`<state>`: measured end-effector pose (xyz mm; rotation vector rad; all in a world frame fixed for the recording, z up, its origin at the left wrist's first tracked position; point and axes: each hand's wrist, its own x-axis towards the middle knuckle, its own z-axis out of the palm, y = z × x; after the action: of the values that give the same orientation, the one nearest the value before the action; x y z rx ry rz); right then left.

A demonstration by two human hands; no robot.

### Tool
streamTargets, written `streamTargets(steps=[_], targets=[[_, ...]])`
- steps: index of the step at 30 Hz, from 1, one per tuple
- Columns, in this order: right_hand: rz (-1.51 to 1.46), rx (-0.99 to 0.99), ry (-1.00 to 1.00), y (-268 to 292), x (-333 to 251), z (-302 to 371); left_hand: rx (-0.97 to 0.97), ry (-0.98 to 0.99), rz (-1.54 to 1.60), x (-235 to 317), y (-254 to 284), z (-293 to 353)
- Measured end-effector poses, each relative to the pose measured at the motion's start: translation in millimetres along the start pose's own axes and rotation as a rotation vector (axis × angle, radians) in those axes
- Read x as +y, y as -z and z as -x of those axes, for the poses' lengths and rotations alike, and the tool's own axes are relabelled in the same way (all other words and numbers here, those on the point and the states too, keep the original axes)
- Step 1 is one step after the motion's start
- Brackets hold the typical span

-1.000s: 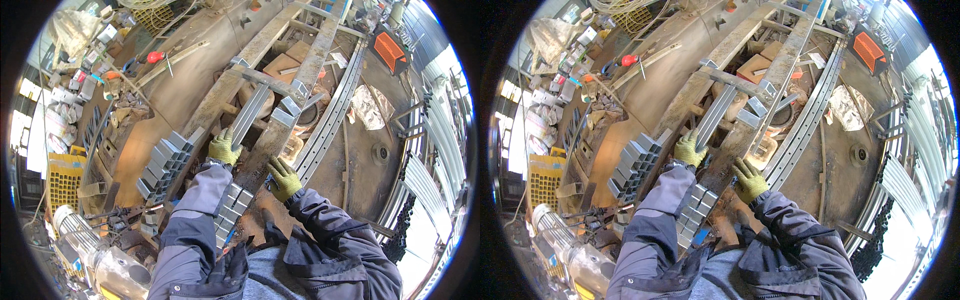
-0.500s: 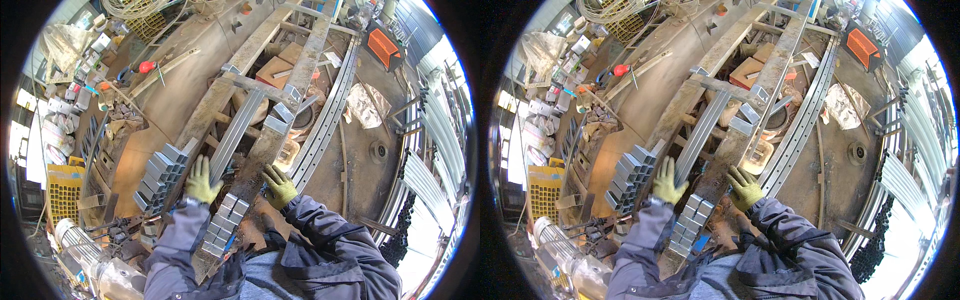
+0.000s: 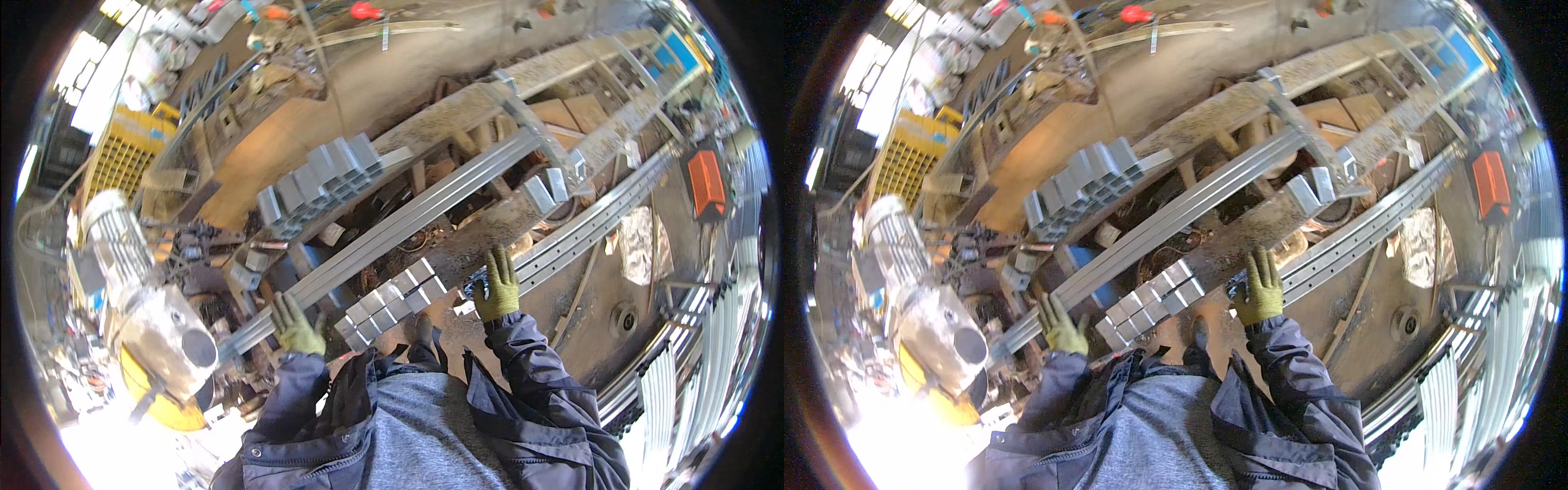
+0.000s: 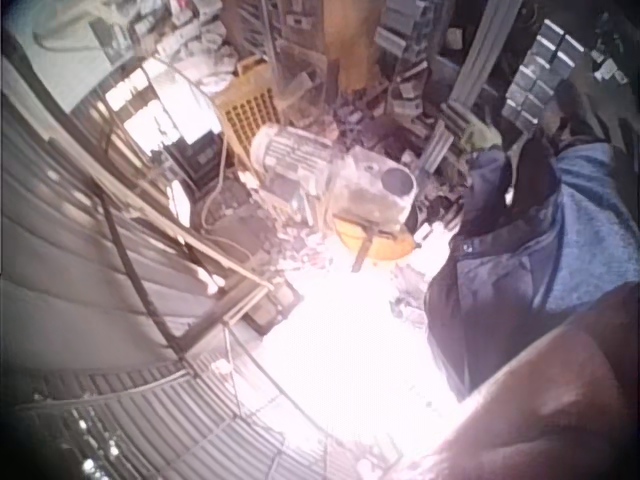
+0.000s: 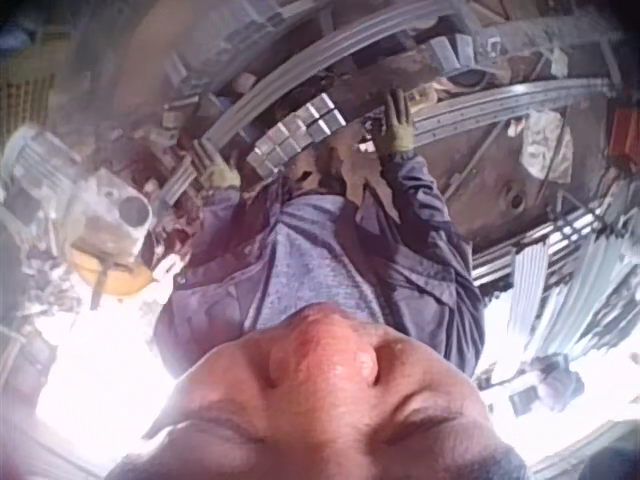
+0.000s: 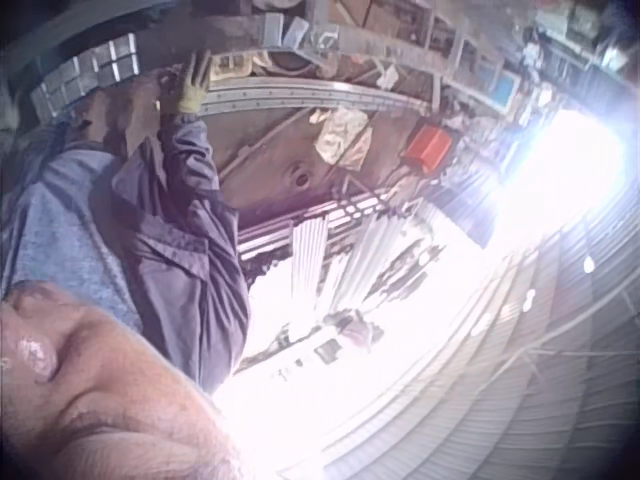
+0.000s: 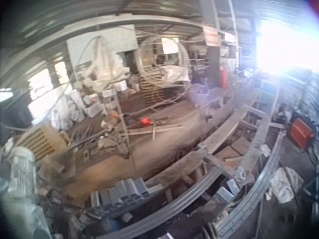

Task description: The person repeatedly picks up long metal profiles, positions them in a chop saw, cuts them, and stacks the cut pieces. The person handles the profiles by hand and operates the saw to produce multiple short segments.

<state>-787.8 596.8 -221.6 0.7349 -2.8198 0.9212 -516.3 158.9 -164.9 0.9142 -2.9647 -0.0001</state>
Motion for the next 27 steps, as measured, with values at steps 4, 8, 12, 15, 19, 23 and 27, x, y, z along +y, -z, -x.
streamTargets(steps=[4,8,12,15,19,23,27], targets=[[-0.028,-0.027,0.043,-1,4,3,0.041,0.107,-0.053,9,-33,2],[0.027,-0.100,0.028,-7,7,6,-0.030,0.137,-0.021,6,-26,3],[-0.002,-0.034,0.112,-11,19,1,-0.133,-0.156,0.102,-2,1,17],[0.188,-0.111,-0.030,-3,20,-15,0.169,-0.008,0.378,-31,19,61],[0.153,0.109,0.146,9,-45,-21,0.384,0.054,0.407,-108,42,189],[-0.107,-0.070,0.440,-4,-194,4,0.635,0.269,0.451,-186,42,319],[-0.179,-0.296,0.714,-53,-343,46,0.947,0.872,0.597,-241,4,419]])
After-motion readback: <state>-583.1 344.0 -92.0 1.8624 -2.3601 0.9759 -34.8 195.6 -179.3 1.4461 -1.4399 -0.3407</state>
